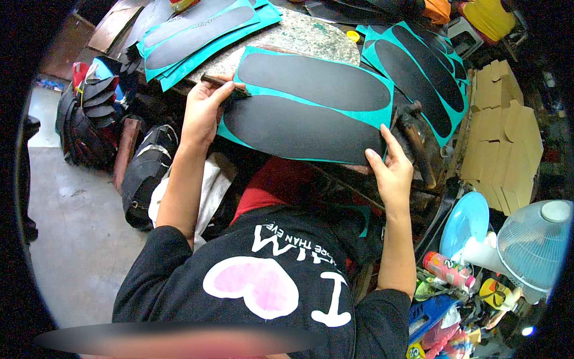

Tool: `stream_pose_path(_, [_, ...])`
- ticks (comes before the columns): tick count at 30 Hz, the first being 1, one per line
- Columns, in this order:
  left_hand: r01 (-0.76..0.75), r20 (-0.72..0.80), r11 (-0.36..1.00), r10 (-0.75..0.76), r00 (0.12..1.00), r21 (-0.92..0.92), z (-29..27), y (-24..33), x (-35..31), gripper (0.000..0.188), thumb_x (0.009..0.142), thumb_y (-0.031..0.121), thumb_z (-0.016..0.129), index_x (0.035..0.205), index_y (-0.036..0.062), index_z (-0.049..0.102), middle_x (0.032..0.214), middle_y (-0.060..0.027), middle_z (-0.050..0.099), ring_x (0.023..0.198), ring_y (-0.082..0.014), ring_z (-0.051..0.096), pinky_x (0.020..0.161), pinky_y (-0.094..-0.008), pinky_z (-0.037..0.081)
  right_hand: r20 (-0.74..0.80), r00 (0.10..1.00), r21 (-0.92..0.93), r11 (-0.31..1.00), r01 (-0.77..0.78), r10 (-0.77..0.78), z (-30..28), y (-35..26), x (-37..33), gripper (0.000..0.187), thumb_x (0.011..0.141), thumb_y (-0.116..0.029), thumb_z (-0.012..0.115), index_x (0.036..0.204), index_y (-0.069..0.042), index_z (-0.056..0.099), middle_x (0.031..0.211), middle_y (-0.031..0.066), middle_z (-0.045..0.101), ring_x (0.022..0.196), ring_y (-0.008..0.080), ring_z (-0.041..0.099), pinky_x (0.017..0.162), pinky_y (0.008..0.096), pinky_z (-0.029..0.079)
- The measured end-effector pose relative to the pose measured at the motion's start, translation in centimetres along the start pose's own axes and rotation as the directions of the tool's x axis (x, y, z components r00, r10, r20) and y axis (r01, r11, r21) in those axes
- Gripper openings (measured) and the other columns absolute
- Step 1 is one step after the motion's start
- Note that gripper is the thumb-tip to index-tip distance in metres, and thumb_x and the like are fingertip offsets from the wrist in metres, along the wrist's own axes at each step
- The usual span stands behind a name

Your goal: The person repeatedly uses a hammer and a small metal punch to create rows of holes along the edges of teal and black rubber insoles. They hold each insole steady with one hand while striking the punch with the other, then move to the next insole and repeat the process.

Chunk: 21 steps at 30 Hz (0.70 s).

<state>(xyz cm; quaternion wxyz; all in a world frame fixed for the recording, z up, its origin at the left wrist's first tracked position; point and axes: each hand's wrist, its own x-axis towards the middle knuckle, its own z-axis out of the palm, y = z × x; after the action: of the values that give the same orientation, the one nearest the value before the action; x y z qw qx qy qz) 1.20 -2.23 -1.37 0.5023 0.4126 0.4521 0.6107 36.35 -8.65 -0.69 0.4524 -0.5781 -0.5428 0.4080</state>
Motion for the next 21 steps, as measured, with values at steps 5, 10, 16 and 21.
stream_pose_path(5, [-0.141,0.01,0.979,0.141,0.99,0.146,0.1,1.0,0.8,0.012,0.09,0.004,0.067,0.1,-0.0007,0.062,0.095,-0.0104,0.071,0.089,-0.0144,0.068,0.085,-0.0269,0.052,0.055,0.995,-0.494,0.864,0.1,-0.084,-0.2,-2.1,-1.6,0.051,0.086,-0.015,0.074,0.133,-0.002,0.059,0.088,0.0035,0.058,0.072,0.0114,0.052,0.066,0.0264,0.044])
stream_pose_path(10, [-0.208,0.035,0.878,0.214,0.976,0.431,0.3,2.3,3.4,0.012,0.09,0.008,0.068,0.098,-0.0007,0.063,0.092,-0.0091,0.071,0.086,-0.0153,0.069,0.081,-0.027,0.053,0.078,0.981,-0.684,0.706,0.182,-0.178,0.7,-3.1,-2.3,0.048,0.084,-0.027,0.075,0.128,-0.009,0.065,0.078,0.0079,0.061,0.055,0.0186,0.053,0.056,0.032,0.045])
stream_pose_path(16, [-0.58,0.317,0.699,0.486,0.814,0.418,8.5,2.5,10.5,0.017,0.085,0.012,0.073,0.097,0.0019,0.067,0.086,-0.0094,0.072,0.08,-0.0167,0.069,0.074,-0.0308,0.054,-0.202,0.91,-0.532,0.82,0.208,-0.362,-1.3,-0.9,0.2,0.036,0.09,-0.015,0.07,0.125,-0.009,0.065,0.07,0.0033,0.052,0.06,0.0135,0.049,0.058,0.03,0.044])
stream_pose_path(21, [-0.656,0.505,0.547,0.424,0.752,0.519,18.1,-2.8,18.3,0.018,0.08,0.023,0.077,0.093,0.0108,0.073,0.085,-0.0073,0.073,0.081,-0.0204,0.071,0.076,-0.0329,0.055,-0.148,0.84,-0.641,0.697,0.321,-0.523,-1.9,2.4,1.6,0.035,0.091,-0.017,0.069,0.125,-0.012,0.064,0.078,0.0058,0.056,0.059,0.0197,0.054,0.057,0.0332,0.046])
